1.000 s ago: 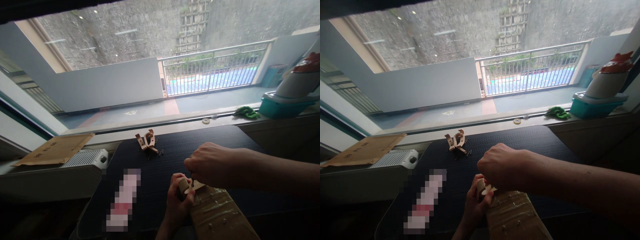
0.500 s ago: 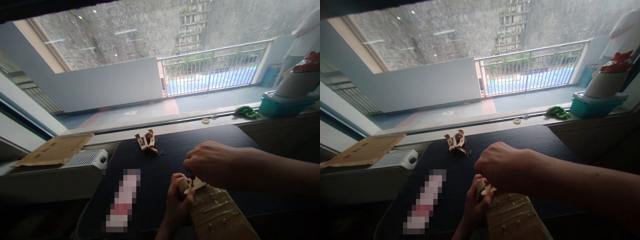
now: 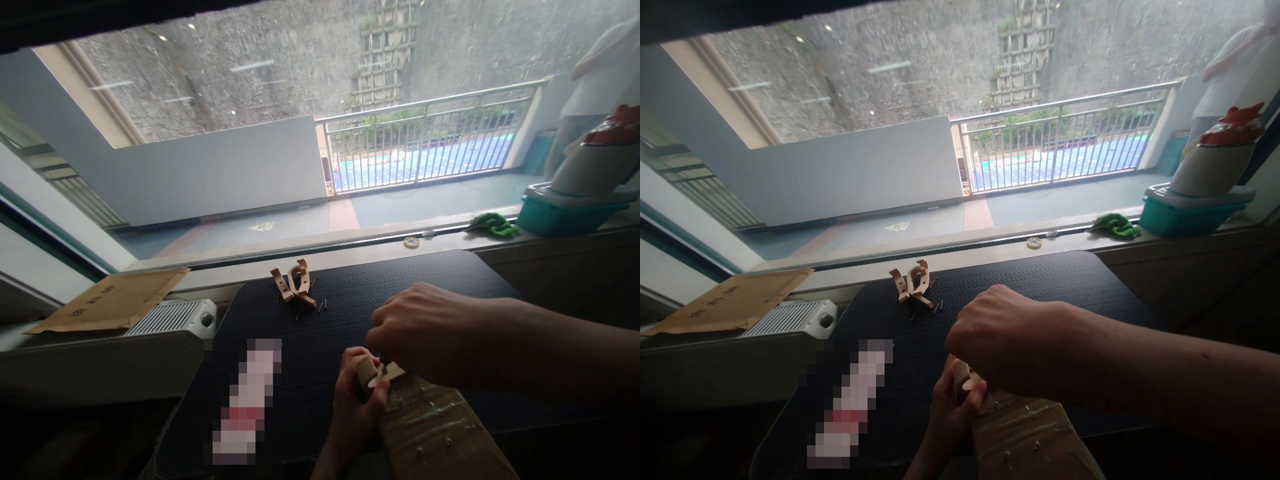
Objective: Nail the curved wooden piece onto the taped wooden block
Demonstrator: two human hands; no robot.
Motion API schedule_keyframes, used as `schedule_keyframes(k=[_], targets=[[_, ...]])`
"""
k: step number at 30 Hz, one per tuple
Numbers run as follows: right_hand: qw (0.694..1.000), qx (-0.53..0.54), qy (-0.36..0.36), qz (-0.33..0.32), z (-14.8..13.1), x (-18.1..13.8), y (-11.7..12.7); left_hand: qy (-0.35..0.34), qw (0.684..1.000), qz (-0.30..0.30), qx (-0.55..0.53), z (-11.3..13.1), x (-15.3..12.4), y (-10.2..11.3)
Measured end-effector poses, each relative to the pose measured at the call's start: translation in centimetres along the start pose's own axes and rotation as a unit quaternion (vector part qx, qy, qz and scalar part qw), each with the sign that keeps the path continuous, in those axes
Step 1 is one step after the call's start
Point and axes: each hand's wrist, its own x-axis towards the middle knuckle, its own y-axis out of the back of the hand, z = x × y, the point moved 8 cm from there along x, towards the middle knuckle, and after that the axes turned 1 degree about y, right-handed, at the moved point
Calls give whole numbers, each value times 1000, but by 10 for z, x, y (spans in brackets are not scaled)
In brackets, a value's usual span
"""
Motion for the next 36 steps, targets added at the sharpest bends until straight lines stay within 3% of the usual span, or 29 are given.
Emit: schedule_keyframes(k=[13, 21, 30, 36], targets=[[999, 9, -40, 12, 9, 1, -2, 12, 1000, -5, -13, 6, 0, 0], [1000, 13, -10, -26, 3, -1, 3, 6, 1000, 3, -7, 4, 0, 0], [999, 10, -48, 4, 13, 2, -11, 0, 1000, 12, -10, 8, 0, 2], [999, -2, -44, 26, 12, 2, -6, -7, 1000, 12, -14, 5, 0, 2]])
